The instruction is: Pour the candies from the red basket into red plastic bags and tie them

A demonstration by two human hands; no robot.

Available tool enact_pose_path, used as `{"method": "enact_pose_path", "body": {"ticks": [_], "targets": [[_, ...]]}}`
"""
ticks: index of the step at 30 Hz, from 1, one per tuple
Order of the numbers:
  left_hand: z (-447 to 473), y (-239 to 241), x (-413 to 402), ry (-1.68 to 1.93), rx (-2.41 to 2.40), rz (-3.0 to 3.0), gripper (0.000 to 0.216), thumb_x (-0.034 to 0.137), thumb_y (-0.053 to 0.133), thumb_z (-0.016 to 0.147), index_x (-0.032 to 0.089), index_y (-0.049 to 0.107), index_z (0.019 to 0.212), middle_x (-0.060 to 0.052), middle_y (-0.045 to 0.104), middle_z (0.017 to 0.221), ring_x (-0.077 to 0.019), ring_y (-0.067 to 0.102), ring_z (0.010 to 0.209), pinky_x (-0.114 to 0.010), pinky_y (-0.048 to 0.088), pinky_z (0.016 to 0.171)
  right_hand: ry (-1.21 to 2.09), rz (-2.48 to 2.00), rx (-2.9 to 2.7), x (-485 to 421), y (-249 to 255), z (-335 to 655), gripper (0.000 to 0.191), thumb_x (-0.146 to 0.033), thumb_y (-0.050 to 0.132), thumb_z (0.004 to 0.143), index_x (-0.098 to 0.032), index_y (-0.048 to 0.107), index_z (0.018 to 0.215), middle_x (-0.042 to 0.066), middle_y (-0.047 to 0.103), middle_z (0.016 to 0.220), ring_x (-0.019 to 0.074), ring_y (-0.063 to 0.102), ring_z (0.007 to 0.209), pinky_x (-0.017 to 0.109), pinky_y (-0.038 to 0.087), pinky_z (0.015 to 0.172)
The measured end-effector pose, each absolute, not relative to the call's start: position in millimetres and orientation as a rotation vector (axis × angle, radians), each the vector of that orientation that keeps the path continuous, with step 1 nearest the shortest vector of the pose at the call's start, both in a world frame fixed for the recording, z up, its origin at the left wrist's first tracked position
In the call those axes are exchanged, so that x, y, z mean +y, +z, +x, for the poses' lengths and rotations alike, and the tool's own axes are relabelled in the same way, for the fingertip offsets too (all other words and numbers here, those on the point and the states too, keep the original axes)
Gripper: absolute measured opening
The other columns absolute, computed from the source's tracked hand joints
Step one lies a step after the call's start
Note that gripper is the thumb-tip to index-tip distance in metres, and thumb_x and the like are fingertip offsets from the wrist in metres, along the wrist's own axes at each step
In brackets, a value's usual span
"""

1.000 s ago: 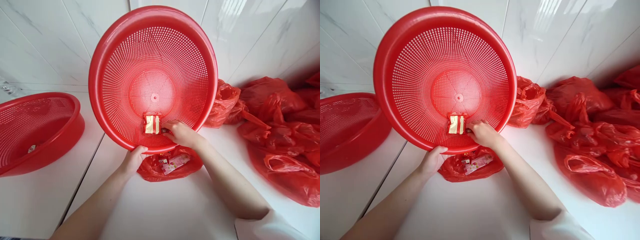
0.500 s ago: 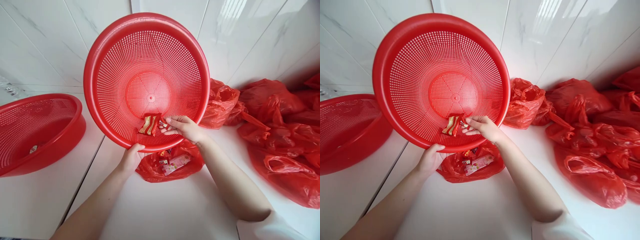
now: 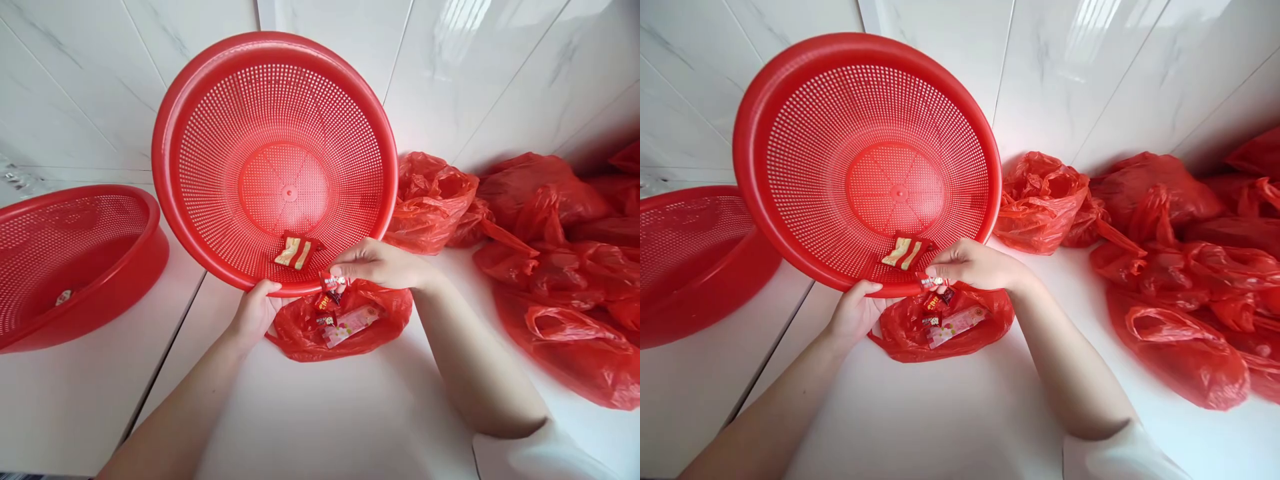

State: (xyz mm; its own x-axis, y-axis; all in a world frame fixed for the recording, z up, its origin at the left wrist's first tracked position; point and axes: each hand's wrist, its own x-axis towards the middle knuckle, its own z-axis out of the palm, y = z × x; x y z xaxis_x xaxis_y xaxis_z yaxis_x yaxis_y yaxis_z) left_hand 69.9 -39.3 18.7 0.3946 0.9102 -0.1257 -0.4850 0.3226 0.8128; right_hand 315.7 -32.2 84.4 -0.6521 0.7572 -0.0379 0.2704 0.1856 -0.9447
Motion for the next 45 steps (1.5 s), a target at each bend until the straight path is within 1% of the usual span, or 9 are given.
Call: {"method": "enact_pose_path", "body": {"ticks": [8, 14, 18, 21, 28, 33, 36, 40, 45], "targets": [[69, 15, -39, 1.04, 0.652, 0.762, 0.053, 0.013, 0.053, 0.079, 0.016, 0.06, 0.131, -0.01, 0.072, 0.117, -0.031, 0.065, 0.115, -0.051, 0.047, 0.105, 1.019, -1.193, -2.121, -30, 81, 318, 0.026, -0.036, 0.055, 0.093, -0.02, 0.076, 0.089, 0.002, 0.076, 0.086, 0.0172, 0.07, 0.079, 0.028, 0.053, 0.074], [70, 12, -43, 0.884, 0.595, 0.758, 0.052, 0.015, 0.054, 0.079, 0.017, 0.061, 0.131, -0.009, 0.07, 0.121, -0.033, 0.06, 0.121, -0.053, 0.047, 0.105, 0.469, -1.407, -2.294, -17, 54, 302, 0.027, -0.016, 0.052, 0.091, -0.021, 0.075, 0.105, 0.008, 0.075, 0.108, 0.0243, 0.069, 0.101, 0.039, 0.051, 0.092], [69, 7, -46, 0.847, 0.585, 0.79, 0.054, 0.014, 0.053, 0.08, 0.02, 0.059, 0.133, -0.008, 0.069, 0.125, -0.0331, 0.058, 0.124, -0.053, 0.047, 0.105, 0.547, -1.178, -2.346, -15, 47, 294, 0.041, -0.009, 0.044, 0.092, -0.025, 0.068, 0.122, 0.004, 0.068, 0.127, 0.0211, 0.063, 0.118, 0.038, 0.047, 0.104], [67, 7, -47, 0.83, 0.585, 0.798, 0.055, 0.015, 0.054, 0.08, 0.02, 0.058, 0.134, -0.008, 0.068, 0.126, -0.0336, 0.058, 0.124, -0.053, 0.047, 0.104, 0.65, -1.18, -2.377, -17, 49, 292, 0.044, -0.014, 0.048, 0.092, -0.024, 0.06, 0.133, 0.006, 0.064, 0.133, 0.0222, 0.062, 0.119, 0.04, 0.047, 0.104], [69, 10, -43, 0.904, 0.612, 0.772, 0.055, 0.015, 0.053, 0.078, 0.018, 0.059, 0.133, -0.008, 0.071, 0.121, -0.0335, 0.061, 0.12, -0.053, 0.047, 0.105, 0.795, -1.31, -2.315, -23, 60, 301, 0.032, -0.013, 0.057, 0.085, -0.022, 0.071, 0.113, 0.006, 0.074, 0.109, 0.0222, 0.07, 0.096, 0.037, 0.054, 0.089], [70, 16, -40, 0.982, 0.656, 0.768, 0.054, 0.015, 0.053, 0.078, 0.016, 0.06, 0.131, -0.009, 0.072, 0.117, -0.033, 0.062, 0.118, -0.053, 0.048, 0.103, 1.27, -1.166, -1.91, -19, 60, 309, 0.04, -0.018, 0.065, 0.082, -0.02, 0.068, 0.123, 0.007, 0.073, 0.114, 0.0215, 0.069, 0.105, 0.036, 0.055, 0.092], [69, 18, -39, 1.013, 0.651, 0.77, 0.053, 0.015, 0.052, 0.078, 0.016, 0.06, 0.13, -0.009, 0.072, 0.116, -0.0325, 0.063, 0.117, -0.053, 0.048, 0.103, 1.443, -1.103, -1.821, -20, 62, 313, 0.045, -0.021, 0.068, 0.081, -0.019, 0.065, 0.126, 0.007, 0.075, 0.105, 0.0197, 0.069, 0.101, 0.033, 0.057, 0.086], [68, 19, -38, 1.005, 0.681, 0.756, 0.048, 0.016, 0.051, 0.079, 0.014, 0.064, 0.125, -0.01, 0.074, 0.109, -0.033, 0.065, 0.113, -0.053, 0.05, 0.101, 1.473, -1.047, -1.95, -27, 72, 314, 0.039, -0.025, 0.066, 0.085, -0.021, 0.066, 0.124, 0.004, 0.075, 0.101, 0.0171, 0.07, 0.091, 0.031, 0.056, 0.083], [68, 19, -38, 1.036, 0.674, 0.775, 0.048, 0.015, 0.05, 0.08, 0.015, 0.062, 0.127, -0.009, 0.073, 0.112, -0.0316, 0.064, 0.114, -0.051, 0.05, 0.101, 1.349, -1.045, -2.321, -35, 85, 312, 0.02, -0.026, 0.063, 0.087, -0.019, 0.073, 0.102, 0.003, 0.075, 0.097, 0.0156, 0.069, 0.086, 0.025, 0.052, 0.076]]}}
